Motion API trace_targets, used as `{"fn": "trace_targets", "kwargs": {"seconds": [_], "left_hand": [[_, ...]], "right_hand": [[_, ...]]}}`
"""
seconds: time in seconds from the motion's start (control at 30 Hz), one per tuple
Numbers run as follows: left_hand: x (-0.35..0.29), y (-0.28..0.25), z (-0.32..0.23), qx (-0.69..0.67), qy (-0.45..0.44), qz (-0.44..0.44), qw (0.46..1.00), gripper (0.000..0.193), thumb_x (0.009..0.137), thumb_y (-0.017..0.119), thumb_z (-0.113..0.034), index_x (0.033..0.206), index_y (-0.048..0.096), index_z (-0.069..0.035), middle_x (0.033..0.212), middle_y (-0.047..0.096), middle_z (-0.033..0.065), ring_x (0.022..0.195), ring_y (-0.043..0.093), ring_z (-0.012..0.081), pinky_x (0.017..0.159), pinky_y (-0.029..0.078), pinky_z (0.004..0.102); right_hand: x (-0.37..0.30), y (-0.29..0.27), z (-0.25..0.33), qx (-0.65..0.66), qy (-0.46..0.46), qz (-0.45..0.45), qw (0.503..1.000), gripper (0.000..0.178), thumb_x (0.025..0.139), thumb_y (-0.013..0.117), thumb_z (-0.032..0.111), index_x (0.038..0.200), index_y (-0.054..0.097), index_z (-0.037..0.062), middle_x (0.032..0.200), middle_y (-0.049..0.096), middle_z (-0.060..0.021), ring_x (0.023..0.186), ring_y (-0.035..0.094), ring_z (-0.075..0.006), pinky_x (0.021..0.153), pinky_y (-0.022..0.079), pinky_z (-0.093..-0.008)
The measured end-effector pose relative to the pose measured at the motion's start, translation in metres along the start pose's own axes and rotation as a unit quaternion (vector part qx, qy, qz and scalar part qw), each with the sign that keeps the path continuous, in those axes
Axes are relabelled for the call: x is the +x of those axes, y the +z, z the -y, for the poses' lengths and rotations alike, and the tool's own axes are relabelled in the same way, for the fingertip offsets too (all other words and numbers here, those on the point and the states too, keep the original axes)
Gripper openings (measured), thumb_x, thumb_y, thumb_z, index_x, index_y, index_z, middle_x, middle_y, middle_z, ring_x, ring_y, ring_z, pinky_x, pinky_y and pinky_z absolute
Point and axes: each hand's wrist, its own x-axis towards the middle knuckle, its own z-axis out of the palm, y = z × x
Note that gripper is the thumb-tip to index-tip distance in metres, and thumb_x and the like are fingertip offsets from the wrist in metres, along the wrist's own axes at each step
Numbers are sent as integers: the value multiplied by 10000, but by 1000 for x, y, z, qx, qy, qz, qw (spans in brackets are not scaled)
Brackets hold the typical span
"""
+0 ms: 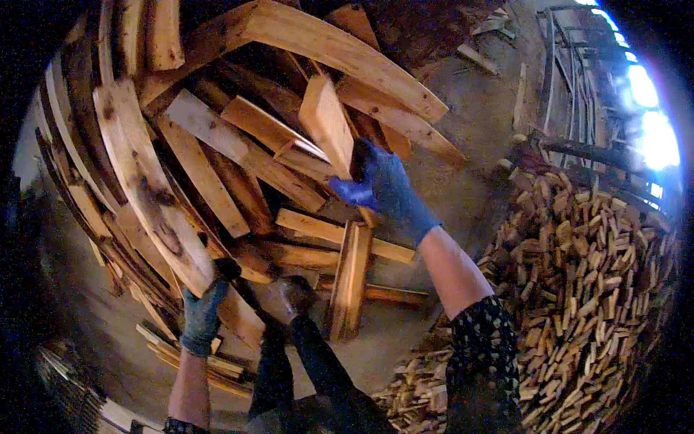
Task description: The person sorts wooden planks in a workshop, picking up pieces from a large pile on the floor and stacking them onto a metal rack. The person wears blue gloves and handles the wood by hand, moving from the floor pile to the rack repeatedly.
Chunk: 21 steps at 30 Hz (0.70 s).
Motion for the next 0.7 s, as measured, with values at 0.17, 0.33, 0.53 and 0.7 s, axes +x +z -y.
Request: {"fn": "trace_targets", "kwargs": {"seconds": [0.17, 0.33, 0.53, 0.7], "left_hand": [[-28, 24, 30, -91, -103, -14, 990, 238, 818, 663, -84, 1031, 632, 18, 902, 651, 33, 823, 608, 124, 732, 493, 266], [-51, 7, 37, -69, -127, -8, 989, 225, 819, 675, -95, 1014, 634, 9, 881, 636, 22, 763, 583, 102, 670, 485, 256], [-98, -5, 58, -85, -184, 58, 978, 265, 817, 697, -87, 1048, 600, -2, 896, 628, 24, 746, 578, 79, 656, 487, 230], [-122, -36, 31, -116, -139, 83, 980, 589, 802, 700, -64, 1321, 424, -27, 984, 608, 22, 795, 570, 69, 700, 491, 223]], "right_hand": [[15, 12, -30, 109, 69, -45, 991, 643, 678, 806, 249, 1196, 515, 3, 1067, 612, -90, 951, 593, -168, 833, 490, -312], [14, 34, 17, 47, 24, -17, 998, 550, 703, 782, 256, 1120, 547, -15, 968, 633, -81, 890, 608, -160, 789, 503, -307], [-29, 57, 127, 363, 74, 116, 922, 434, 782, 727, 228, 1119, 558, 13, 921, 668, -95, 835, 658, -178, 750, 530, -307], [-50, 111, 167, 478, 121, 149, 857, 341, 811, 711, 188, 1090, 590, 33, 929, 659, -51, 856, 619, -119, 764, 502, -257]]}}
